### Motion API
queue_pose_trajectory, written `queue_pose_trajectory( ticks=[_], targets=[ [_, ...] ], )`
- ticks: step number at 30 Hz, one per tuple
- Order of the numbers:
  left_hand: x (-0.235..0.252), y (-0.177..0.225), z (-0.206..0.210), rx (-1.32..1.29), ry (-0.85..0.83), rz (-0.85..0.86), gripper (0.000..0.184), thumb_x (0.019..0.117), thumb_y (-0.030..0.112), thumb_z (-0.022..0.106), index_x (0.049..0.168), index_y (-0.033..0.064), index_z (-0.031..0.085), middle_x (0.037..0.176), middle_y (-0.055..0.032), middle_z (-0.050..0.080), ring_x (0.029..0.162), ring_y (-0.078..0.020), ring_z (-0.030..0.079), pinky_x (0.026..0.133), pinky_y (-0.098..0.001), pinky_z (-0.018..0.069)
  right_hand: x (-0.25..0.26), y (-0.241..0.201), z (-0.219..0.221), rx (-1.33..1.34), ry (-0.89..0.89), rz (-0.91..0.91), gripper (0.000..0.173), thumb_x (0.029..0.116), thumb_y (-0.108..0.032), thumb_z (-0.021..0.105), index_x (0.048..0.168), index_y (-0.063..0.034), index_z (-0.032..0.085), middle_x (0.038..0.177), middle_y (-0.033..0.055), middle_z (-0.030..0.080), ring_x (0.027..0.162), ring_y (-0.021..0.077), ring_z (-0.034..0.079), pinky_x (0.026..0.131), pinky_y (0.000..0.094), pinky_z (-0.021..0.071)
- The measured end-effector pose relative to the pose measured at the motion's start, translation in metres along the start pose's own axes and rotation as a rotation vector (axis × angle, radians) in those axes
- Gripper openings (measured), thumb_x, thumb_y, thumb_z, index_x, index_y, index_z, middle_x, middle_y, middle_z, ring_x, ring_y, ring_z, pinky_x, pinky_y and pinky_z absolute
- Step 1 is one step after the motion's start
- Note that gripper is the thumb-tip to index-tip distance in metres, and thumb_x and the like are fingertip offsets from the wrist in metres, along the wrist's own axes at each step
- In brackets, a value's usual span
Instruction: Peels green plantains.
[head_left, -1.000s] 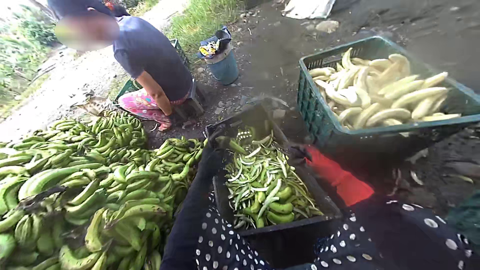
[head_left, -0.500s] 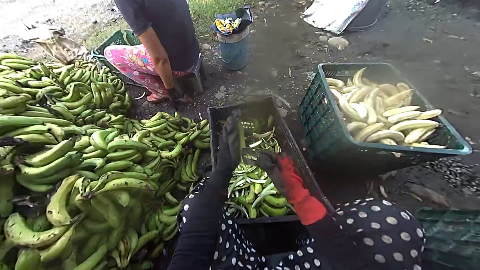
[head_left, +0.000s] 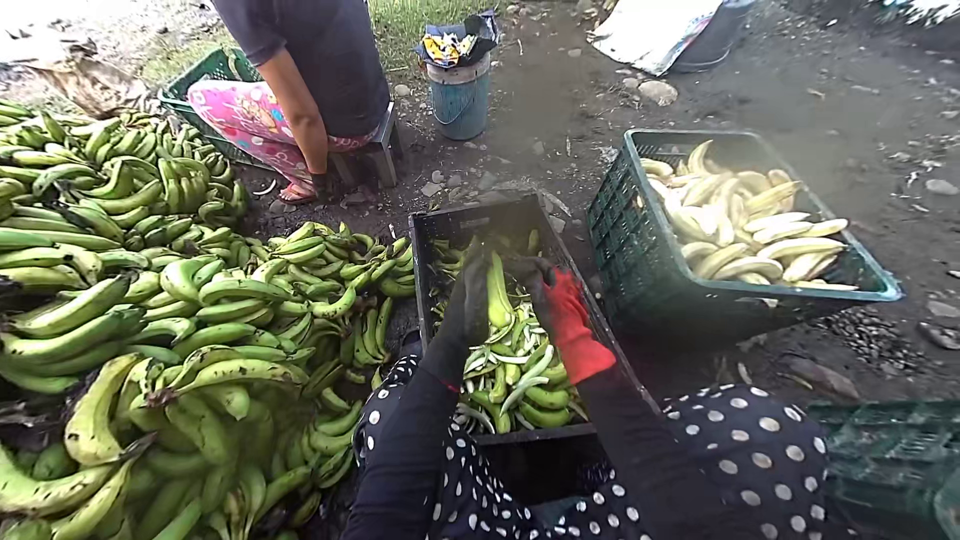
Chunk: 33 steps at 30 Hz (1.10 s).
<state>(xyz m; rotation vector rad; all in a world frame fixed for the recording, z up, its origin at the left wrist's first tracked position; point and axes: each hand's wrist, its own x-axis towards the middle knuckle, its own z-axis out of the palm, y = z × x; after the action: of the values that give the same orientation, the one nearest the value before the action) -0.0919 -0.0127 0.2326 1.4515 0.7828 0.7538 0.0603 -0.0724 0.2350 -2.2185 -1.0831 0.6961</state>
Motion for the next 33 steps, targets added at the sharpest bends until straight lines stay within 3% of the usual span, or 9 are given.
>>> queue_pose_trajectory(
  ticks=[3, 6, 9, 12, 14, 18, 26, 29, 33],
  targets=[
    [-0.010, 0.009, 0.008, -0.177, -0.126, -0.151, 0.050, 0.1096, 0.041, 0.030, 0.148, 0.0121, 0.041, 0.107, -0.0093, 0.066, 0.087, -0.0190, 0.068, 0.074, -0.0387, 0.0607, 0.016, 0.020, 0.002, 0.023, 0.032, -0.016, 0.040, 0.1074, -0.030, 0.048, 0.139, -0.0086, 0.061, 0.133, 0.0271, 0.062, 0.128, 0.0437, 0.056, 0.108, 0.0629, 0.0397],
    [-0.015, 0.008, 0.008, -0.180, -0.138, -0.089, 0.053, 0.1070, 0.039, 0.030, 0.146, 0.0069, 0.044, 0.113, -0.0092, 0.065, 0.090, -0.0150, 0.067, 0.078, -0.0332, 0.0593, 0.029, 0.044, -0.003, 0.086, 0.063, -0.041, 0.040, 0.1071, -0.018, 0.049, 0.140, 0.0037, 0.056, 0.133, 0.0291, 0.061, 0.128, 0.0394, 0.057, 0.112, 0.0549, 0.0405],
    [-0.005, 0.007, -0.005, -0.313, 0.003, -0.073, 0.058, 0.1042, 0.062, 0.026, 0.142, 0.0260, 0.050, 0.098, -0.0046, 0.068, 0.079, -0.0171, 0.067, 0.070, -0.0378, 0.0587, 0.010, 0.041, -0.010, 0.112, 0.052, -0.138, 0.039, 0.1062, -0.014, 0.050, 0.139, 0.0052, 0.057, 0.133, 0.0285, 0.062, 0.129, 0.0367, 0.058, 0.113, 0.0500, 0.0410],
    [-0.004, 0.009, -0.005, -0.177, 0.243, 0.001, 0.053, 0.1051, 0.060, 0.026, 0.144, 0.0317, 0.048, 0.116, -0.0013, 0.064, 0.095, -0.0146, 0.063, 0.079, -0.0403, 0.0563, -0.012, 0.026, -0.006, 0.039, -0.026, -0.132, 0.038, 0.1054, -0.026, 0.050, 0.134, -0.0051, 0.064, 0.128, 0.0236, 0.066, 0.123, 0.0375, 0.061, 0.106, 0.0575, 0.0448],
    [-0.005, 0.006, -0.001, -0.010, 0.431, 0.017, 0.055, 0.1080, 0.049, 0.031, 0.154, 0.0208, 0.040, 0.142, -0.0105, 0.056, 0.122, -0.0231, 0.057, 0.099, -0.0502, 0.0496, -0.031, 0.019, -0.002, -0.069, -0.134, -0.089, 0.042, 0.1054, -0.034, 0.049, 0.141, -0.0157, 0.062, 0.137, 0.0239, 0.060, 0.130, 0.0438, 0.054, 0.104, 0.0658, 0.0423],
    [-0.003, 0.011, 0.004, 0.047, 0.611, 0.051, 0.055, 0.1099, 0.042, 0.031, 0.157, 0.0138, 0.033, 0.148, -0.0153, 0.050, 0.129, -0.0271, 0.054, 0.104, -0.0532, 0.0465, -0.061, 0.019, 0.000, -0.088, -0.102, -0.097, 0.051, 0.0982, -0.049, 0.049, 0.139, -0.0221, 0.064, 0.140, 0.0245, 0.057, 0.132, 0.0474, 0.050, 0.098, 0.0685, 0.0413],
    [-0.016, -0.001, 0.010, 0.174, -0.159, 0.180, 0.066, 0.1057, 0.048, 0.028, 0.149, 0.0016, 0.044, 0.141, -0.0133, 0.057, 0.122, -0.0121, 0.059, 0.106, -0.0357, 0.0488, 0.004, 0.019, -0.009, -0.072, 0.000, 0.015, 0.039, 0.1083, -0.034, 0.048, 0.143, -0.0201, 0.058, 0.137, 0.0248, 0.060, 0.128, 0.0465, 0.055, 0.100, 0.0691, 0.0422],
    [-0.010, -0.003, 0.013, 0.104, 0.223, 0.125, 0.052, 0.1069, 0.041, 0.025, 0.144, 0.0111, 0.046, 0.123, -0.0111, 0.063, 0.100, -0.0188, 0.065, 0.084, -0.0435, 0.0573, -0.009, 0.018, -0.011, -0.028, 0.014, -0.009, 0.041, 0.1073, -0.029, 0.051, 0.145, -0.0140, 0.056, 0.141, 0.0275, 0.057, 0.133, 0.0477, 0.051, 0.107, 0.0667, 0.0390],
    [0.000, 0.011, 0.017, 0.081, 0.876, 0.085, 0.056, 0.1106, 0.039, 0.025, 0.152, 0.0030, 0.037, 0.141, -0.0198, 0.053, 0.124, -0.0246, 0.055, 0.104, -0.0476, 0.0465, -0.052, 0.013, 0.003, -0.108, 0.013, -0.094, 0.050, 0.0979, -0.045, 0.056, 0.140, -0.0188, 0.064, 0.140, 0.0267, 0.057, 0.131, 0.0496, 0.050, 0.099, 0.0691, 0.0412]
  ],
)
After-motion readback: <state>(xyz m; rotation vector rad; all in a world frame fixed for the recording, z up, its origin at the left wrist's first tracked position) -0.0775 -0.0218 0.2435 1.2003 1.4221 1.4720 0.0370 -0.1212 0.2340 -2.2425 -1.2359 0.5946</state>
